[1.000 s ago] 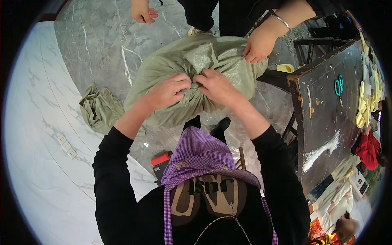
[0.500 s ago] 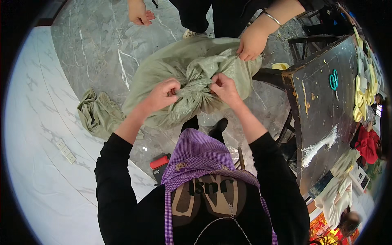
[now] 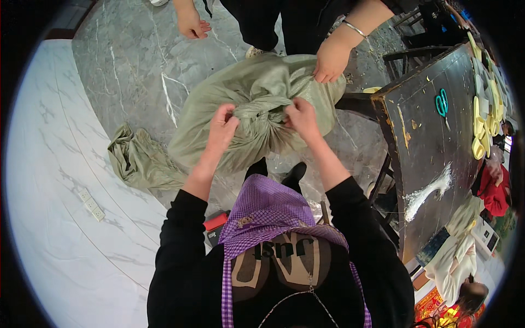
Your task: The person opens a large sack, unloads slippers onto a table, and secures pairs of slippers together using plastic fasteners by hand.
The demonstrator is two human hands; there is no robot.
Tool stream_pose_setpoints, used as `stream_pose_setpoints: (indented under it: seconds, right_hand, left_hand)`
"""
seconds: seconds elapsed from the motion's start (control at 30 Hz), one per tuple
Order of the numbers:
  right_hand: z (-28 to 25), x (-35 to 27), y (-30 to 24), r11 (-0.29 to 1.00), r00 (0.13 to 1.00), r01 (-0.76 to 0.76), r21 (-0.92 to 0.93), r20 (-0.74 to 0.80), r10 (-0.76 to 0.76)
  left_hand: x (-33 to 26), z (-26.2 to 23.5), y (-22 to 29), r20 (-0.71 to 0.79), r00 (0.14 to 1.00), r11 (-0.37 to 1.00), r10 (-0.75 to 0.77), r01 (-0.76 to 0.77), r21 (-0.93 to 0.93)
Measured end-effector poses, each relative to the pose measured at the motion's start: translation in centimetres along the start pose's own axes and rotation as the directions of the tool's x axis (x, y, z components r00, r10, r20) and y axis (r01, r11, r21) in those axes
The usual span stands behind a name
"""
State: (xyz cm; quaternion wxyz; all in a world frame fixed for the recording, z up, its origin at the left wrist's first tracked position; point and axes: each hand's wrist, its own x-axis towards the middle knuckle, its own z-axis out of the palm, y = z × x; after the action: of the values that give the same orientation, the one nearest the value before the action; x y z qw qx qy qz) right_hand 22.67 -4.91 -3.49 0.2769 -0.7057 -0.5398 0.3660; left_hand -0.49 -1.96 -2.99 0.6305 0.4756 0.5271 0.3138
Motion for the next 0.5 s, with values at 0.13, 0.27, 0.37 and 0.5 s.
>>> stream_pose_setpoints:
  seconds: [0.13,0.27,0.37,0.5]
  right_hand:
    - [1.1,-1.7,0.7,0.120,0.667,-0.543,0.831,0.340,0.664]
    - [1.6,-2.5,-0.2,0.155,0.761,-0.438,0.886,0.274,0.588]
    - [1.5,-3.3,-1.1,0.894,0.967,-0.228,0.386,0.200,0.160]
    - [3.7,-3.4,-1.2,0.997,0.994,0.052,0.060,-0.101,-0.046]
  left_hand:
    - [-0.7,0.5,-0.4,-0.107,0.985,0.835,-0.139,0.058,-0.548]
    - [-1.5,1.5,0.3,-0.147,0.971,0.722,-0.190,0.037,-0.691]
    - [-1.1,1.7,0.8,-0.137,0.977,0.734,-0.163,0.027,-0.679]
    - [-0.5,2.0,1.9,-0.076,0.993,0.834,-0.095,0.038,-0.551]
